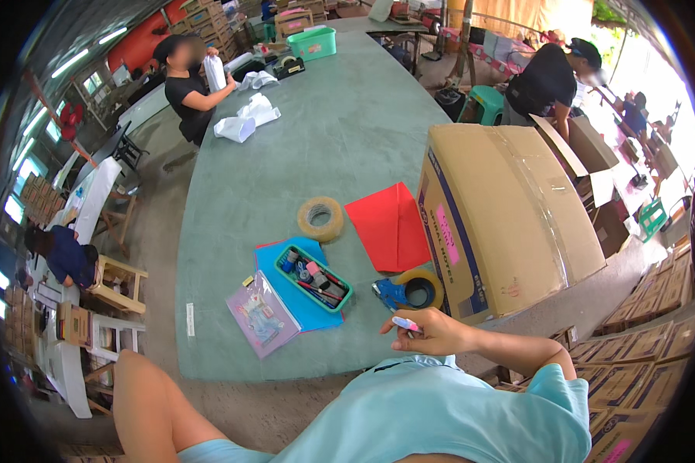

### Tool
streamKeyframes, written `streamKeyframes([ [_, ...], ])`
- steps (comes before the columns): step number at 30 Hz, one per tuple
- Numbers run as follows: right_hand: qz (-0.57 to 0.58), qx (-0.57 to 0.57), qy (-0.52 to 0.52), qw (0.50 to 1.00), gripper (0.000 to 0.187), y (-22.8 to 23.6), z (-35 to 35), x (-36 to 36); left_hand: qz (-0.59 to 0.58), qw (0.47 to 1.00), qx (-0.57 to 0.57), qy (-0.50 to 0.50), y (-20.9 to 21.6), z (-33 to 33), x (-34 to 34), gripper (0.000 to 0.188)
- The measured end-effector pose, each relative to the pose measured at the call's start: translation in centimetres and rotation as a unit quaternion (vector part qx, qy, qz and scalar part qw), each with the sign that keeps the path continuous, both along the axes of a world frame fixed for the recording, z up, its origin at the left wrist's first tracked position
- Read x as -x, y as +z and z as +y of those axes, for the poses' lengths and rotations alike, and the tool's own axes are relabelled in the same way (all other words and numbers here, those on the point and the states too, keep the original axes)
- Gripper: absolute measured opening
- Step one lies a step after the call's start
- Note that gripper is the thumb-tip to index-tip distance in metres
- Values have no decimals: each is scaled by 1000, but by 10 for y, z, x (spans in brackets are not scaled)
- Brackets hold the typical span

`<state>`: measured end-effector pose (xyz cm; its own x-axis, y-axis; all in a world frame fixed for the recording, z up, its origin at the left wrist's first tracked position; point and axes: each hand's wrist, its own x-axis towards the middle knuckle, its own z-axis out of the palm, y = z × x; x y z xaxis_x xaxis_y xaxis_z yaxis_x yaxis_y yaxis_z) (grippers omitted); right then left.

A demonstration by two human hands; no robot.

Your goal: The person packs spiral notebooks into a cardboard box, seals it with packing tape, and writes on the box with a pen. The person also handles a notebook and a pen on the table.

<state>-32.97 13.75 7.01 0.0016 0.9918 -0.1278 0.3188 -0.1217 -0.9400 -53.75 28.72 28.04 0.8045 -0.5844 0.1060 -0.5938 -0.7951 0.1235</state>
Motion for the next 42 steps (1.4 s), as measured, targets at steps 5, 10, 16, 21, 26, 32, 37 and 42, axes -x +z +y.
streamKeyframes([
  [5,-33,69,-63,995,34,-68,-7,0,-9,999,0,39,0,-28,5,42],
  [10,-49,-69,-94,992,28,-145,27,-3,-9,997,8,74,6,-50,14,46],
  [16,-109,-85,-137,981,31,-167,95,6,-12,988,1,154,9,-82,33,51],
  [21,-109,-70,-160,979,35,-188,117,8,-14,979,-4,205,14,-102,50,56],
  [26,-91,-64,-145,983,34,-194,110,8,-11,973,-4,232,10,-107,56,60],
  [32,-72,-33,-133,988,38,-193,106,7,-15,971,7,240,9,-102,56,66],
  [37,-40,-25,-141,989,42,-174,112,9,-27,970,33,238,7,-98,62,70],
  [42,-83,-43,-173,980,42,-178,132,0,-140,887,245,365,-78,-9,99,75],
])
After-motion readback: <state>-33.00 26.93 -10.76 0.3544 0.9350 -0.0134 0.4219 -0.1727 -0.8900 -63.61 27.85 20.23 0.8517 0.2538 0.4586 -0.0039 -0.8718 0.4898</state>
